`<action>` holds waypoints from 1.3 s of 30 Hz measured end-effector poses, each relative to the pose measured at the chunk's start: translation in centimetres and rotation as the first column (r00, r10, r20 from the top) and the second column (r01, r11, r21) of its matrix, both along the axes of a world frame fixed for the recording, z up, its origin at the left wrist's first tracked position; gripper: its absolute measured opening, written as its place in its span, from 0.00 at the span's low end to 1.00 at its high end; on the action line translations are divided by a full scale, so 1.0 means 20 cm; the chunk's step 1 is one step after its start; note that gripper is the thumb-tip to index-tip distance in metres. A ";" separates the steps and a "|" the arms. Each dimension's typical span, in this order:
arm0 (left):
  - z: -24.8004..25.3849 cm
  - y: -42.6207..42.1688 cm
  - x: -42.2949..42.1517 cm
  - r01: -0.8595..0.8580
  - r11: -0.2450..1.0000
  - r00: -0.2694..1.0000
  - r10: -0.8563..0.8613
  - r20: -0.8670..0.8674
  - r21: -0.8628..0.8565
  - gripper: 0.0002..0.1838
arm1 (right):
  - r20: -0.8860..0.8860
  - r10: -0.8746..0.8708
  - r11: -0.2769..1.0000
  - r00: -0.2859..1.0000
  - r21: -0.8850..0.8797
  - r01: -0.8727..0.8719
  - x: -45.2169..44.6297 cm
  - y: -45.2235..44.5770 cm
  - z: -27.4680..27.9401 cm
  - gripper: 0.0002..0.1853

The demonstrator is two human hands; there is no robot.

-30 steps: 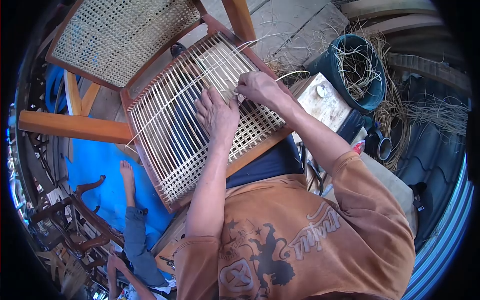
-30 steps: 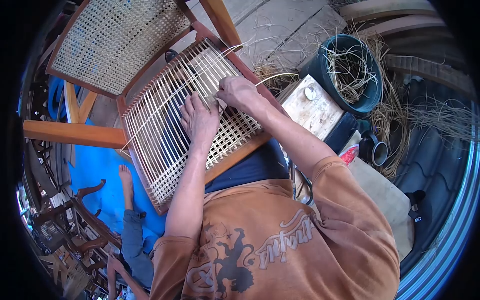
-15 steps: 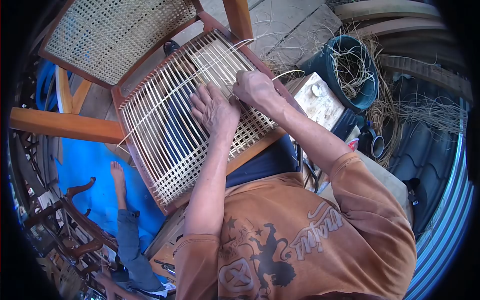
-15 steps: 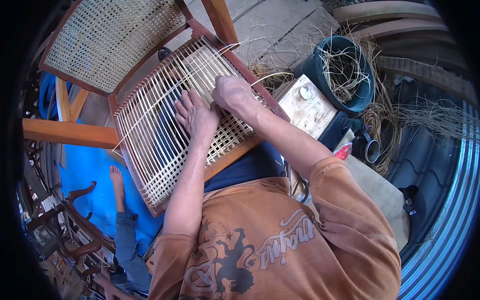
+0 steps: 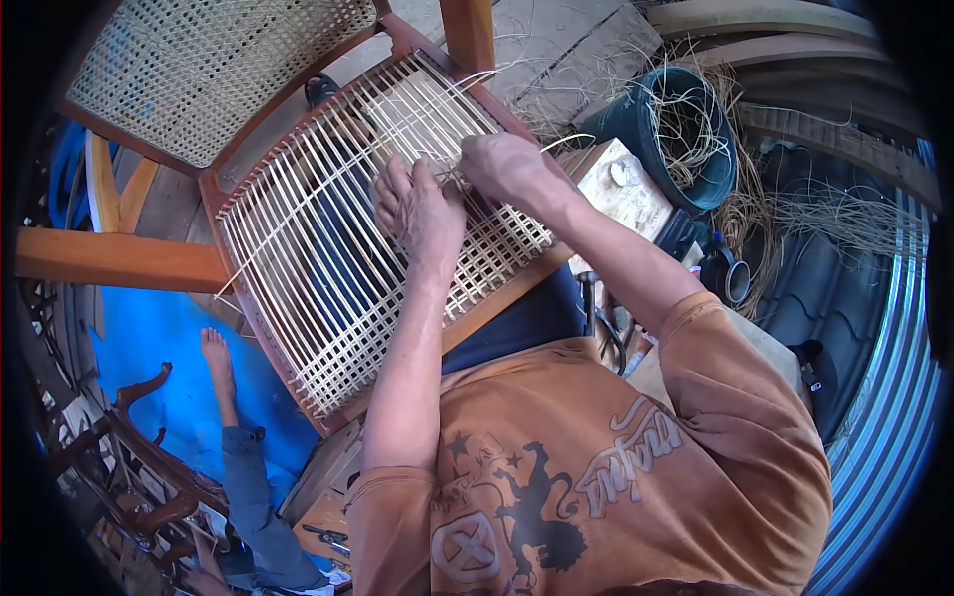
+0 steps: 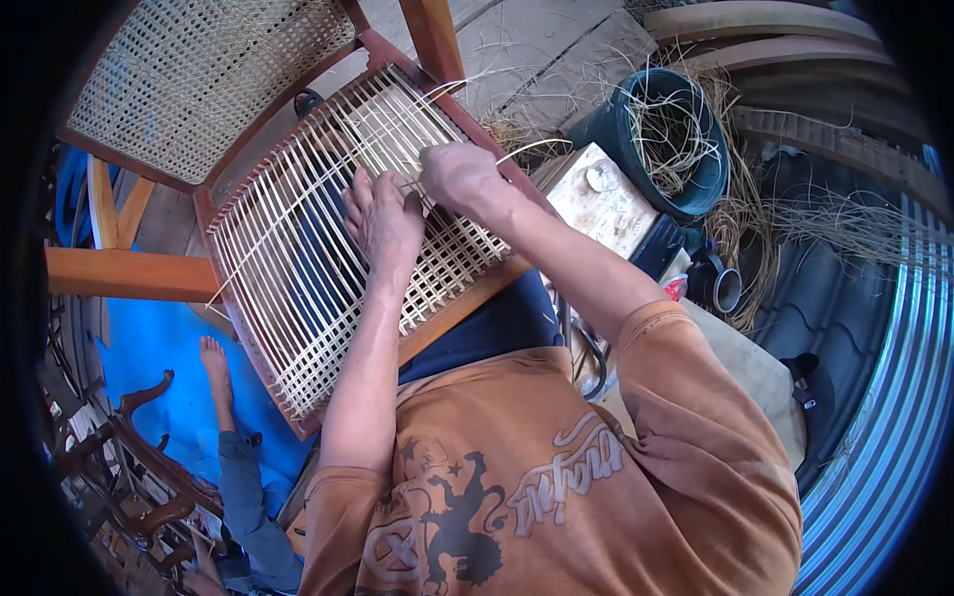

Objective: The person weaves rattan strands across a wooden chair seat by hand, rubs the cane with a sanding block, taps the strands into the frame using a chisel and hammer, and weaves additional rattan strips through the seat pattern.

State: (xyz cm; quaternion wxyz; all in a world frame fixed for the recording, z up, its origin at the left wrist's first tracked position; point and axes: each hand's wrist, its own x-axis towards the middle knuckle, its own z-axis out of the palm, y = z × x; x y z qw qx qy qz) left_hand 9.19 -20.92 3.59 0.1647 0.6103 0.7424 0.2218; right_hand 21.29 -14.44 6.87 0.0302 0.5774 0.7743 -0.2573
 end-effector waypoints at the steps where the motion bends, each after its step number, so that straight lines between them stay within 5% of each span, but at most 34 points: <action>1: 0.01 0.01 0.00 0.014 0.999 1.000 -0.015 -0.025 -0.040 0.19 | -0.085 0.014 0.999 0.996 0.032 -0.011 0.04 0.00 -0.02 0.11; 6: 0.09 0.11 0.02 0.063 0.966 0.989 -0.094 -0.113 -0.249 0.14 | -0.165 -0.026 1.000 0.986 0.005 0.027 0.09 0.02 -0.05 0.11; 9: 0.13 0.10 -0.02 0.037 0.973 0.999 -0.040 -0.008 -0.229 0.10 | -0.108 -0.039 0.997 0.993 -0.070 0.032 0.09 0.05 -0.09 0.11; 12: 0.23 0.01 -0.02 -0.040 0.978 0.999 0.043 0.008 -0.203 0.09 | -0.175 0.015 0.997 0.984 0.080 -0.001 0.08 -0.01 -0.14 0.10; 16: 0.27 -0.02 0.04 -0.062 0.917 0.992 0.100 0.078 -0.393 0.11 | -0.109 -0.009 0.989 0.994 -0.148 -0.008 0.09 0.04 -0.04 0.12; 17: 0.20 -0.03 0.05 -0.049 0.966 0.999 0.046 -0.019 -0.252 0.11 | -0.140 -0.015 0.992 0.990 -0.128 -0.003 0.10 0.03 -0.05 0.12; 20: 0.18 0.00 0.05 -0.045 0.915 0.997 0.016 -0.076 -0.400 0.10 | -0.167 -0.017 0.994 0.986 -0.110 -0.001 0.11 0.02 -0.06 0.12; 23: 0.23 0.07 0.03 -0.079 0.778 0.983 0.165 0.082 -0.623 0.09 | -0.250 0.039 0.999 0.968 0.034 -0.031 0.13 0.01 -0.13 0.11; 26: 0.11 0.06 -0.03 -0.085 0.766 0.853 0.387 0.350 -0.637 0.08 | -0.257 0.087 0.996 0.962 0.003 -0.089 0.16 0.03 -0.10 0.11; 30: 0.06 0.05 -0.06 -0.078 0.784 0.796 0.421 0.435 -0.616 0.08 | -0.164 0.073 0.992 0.984 -0.088 -0.088 0.13 0.04 -0.06 0.12; 36: 0.19 0.02 -0.03 -0.076 0.847 0.995 0.101 0.018 -0.526 0.11 | -0.065 0.014 0.988 0.998 -0.151 -0.023 0.04 0.00 0.02 0.12; 39: 0.20 0.05 -0.02 -0.103 0.805 0.989 0.144 0.025 -0.585 0.12 | -0.106 0.018 0.986 0.994 -0.160 -0.035 0.07 0.01 0.00 0.14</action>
